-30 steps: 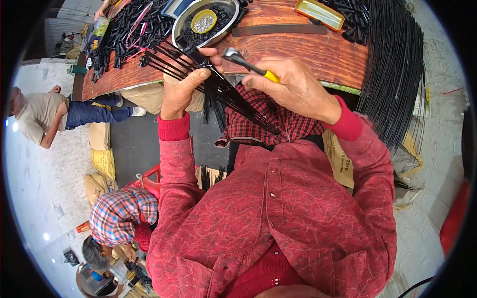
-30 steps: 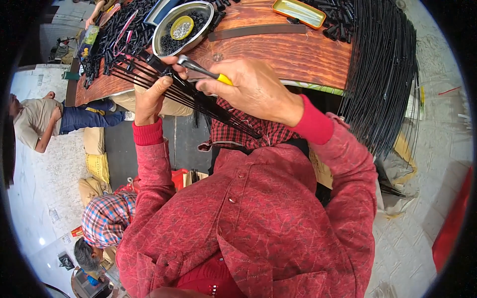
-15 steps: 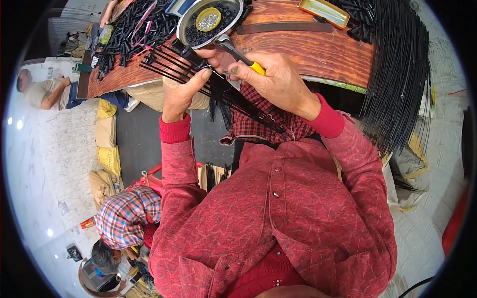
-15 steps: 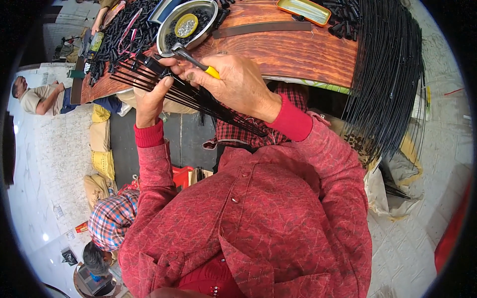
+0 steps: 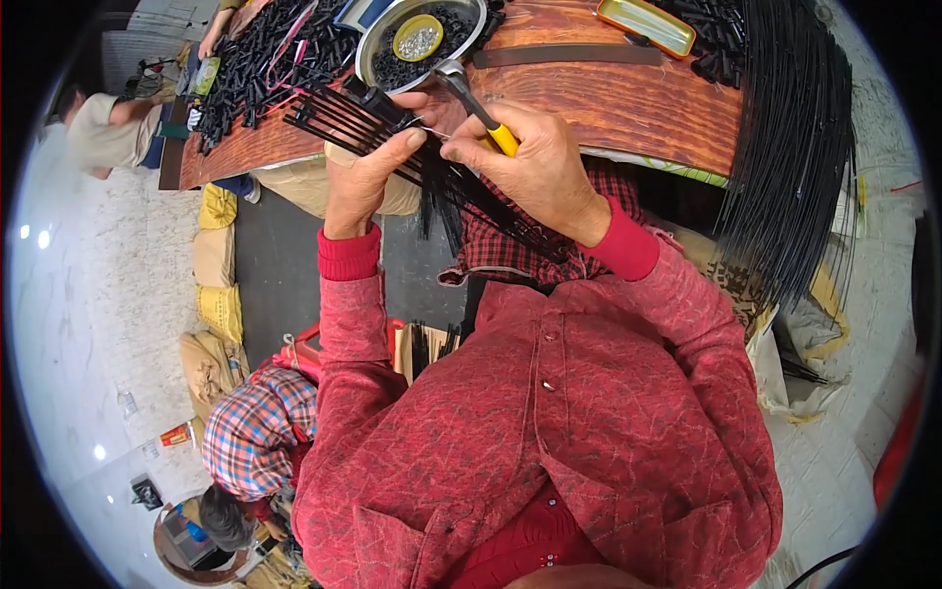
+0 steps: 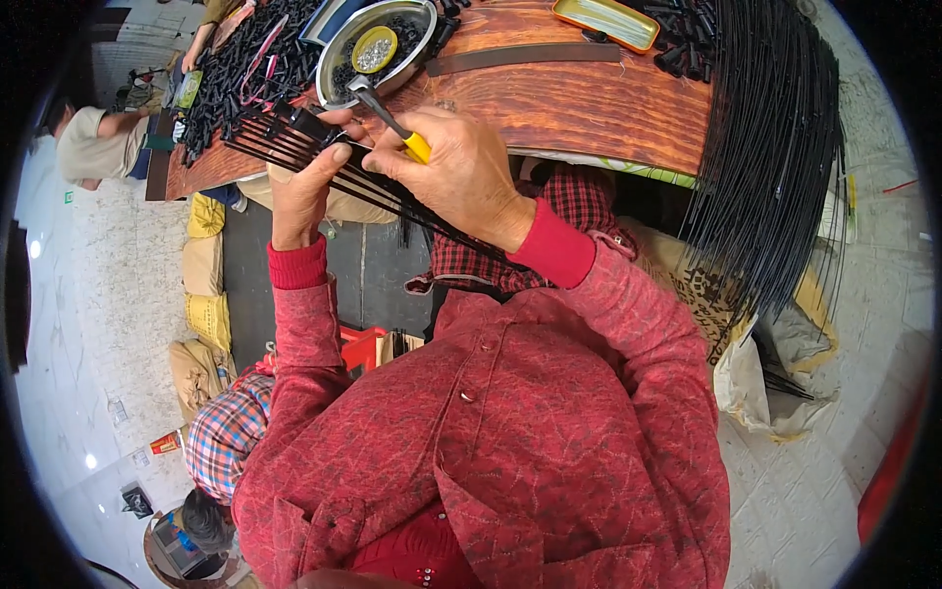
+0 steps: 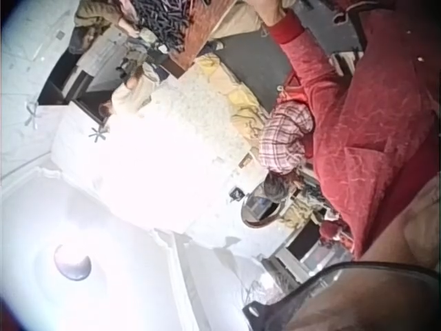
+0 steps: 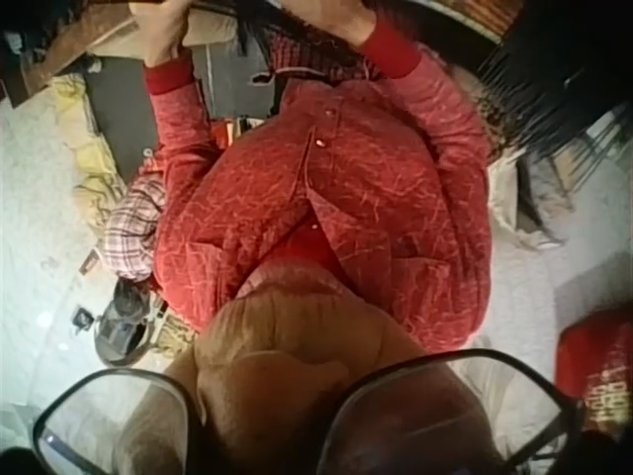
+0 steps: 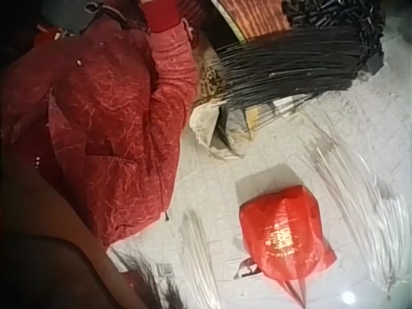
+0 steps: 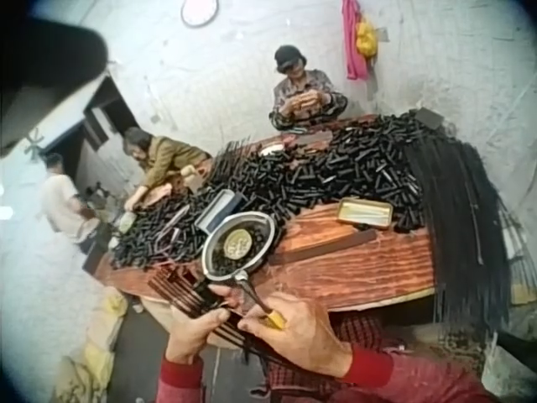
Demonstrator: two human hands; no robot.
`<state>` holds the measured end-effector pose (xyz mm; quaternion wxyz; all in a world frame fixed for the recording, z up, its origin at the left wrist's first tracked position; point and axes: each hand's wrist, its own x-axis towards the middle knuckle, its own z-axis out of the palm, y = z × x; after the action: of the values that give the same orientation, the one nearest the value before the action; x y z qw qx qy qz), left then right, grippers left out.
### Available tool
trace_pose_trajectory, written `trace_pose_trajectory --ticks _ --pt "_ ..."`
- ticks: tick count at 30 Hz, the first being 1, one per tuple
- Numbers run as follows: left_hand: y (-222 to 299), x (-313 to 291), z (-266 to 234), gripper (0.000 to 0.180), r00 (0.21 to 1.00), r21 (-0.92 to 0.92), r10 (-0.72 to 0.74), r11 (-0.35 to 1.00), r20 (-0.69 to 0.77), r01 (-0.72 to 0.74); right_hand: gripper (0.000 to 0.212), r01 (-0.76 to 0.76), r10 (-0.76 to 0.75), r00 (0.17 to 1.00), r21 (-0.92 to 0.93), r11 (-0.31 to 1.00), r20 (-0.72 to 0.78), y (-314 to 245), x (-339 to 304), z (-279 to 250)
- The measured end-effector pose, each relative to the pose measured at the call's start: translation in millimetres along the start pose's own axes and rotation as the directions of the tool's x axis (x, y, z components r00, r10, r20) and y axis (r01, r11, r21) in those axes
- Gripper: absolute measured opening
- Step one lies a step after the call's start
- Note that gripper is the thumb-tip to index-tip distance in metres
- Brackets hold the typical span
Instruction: Assembling and trimming bundles of black plastic strips at a manufacturing workstation.
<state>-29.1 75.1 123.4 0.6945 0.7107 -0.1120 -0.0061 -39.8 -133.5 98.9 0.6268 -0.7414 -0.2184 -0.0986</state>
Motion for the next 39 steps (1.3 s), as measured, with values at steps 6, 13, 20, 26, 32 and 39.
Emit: trace_pose_trajectory --ticks 6,13,20,26,32,39 --pt "1 1 -6 0.035 1.0 -0.055 0.001 0.998 0.023 0.0 0.013 -0.034 0.037 0.997 0.048 0.998 -0.069 1 -1 12" --pt "3 3 -5 0.039 0.999 -0.052 -0.023 0.998 -0.037 0.021 0.012 -0.023 0.047 0.99 0.176 0.984 -0.131 -1 -8 22" --pt "8 3 1 0.04 0.996 -0.053 -0.032 0.998 -0.082 0.027 0.021 0.029 -0.016 0.972 0.051 0.998 -0.234 -9 -6 29" --pt "12 2 6 0.039 0.997 -0.033 0.0 0.999 -0.079 -0.002 0.021 0.03 -0.022 0.953 0.024 0.999 -0.301 -10 -3 33" --pt "18 0 12 0.04 0.998 -0.038 0.014 0.999 -0.067 -0.017 0.02 0.033 -0.04 0.941 -0.026 0.999 -0.335 -14 -4 34" --pt "17 0 12 0.04 0.999 -0.053 0.023 0.998 -0.041 -0.025 0.019 0.074 -0.079 0.93 -0.027 0.997 -0.36 -10 -3 37"
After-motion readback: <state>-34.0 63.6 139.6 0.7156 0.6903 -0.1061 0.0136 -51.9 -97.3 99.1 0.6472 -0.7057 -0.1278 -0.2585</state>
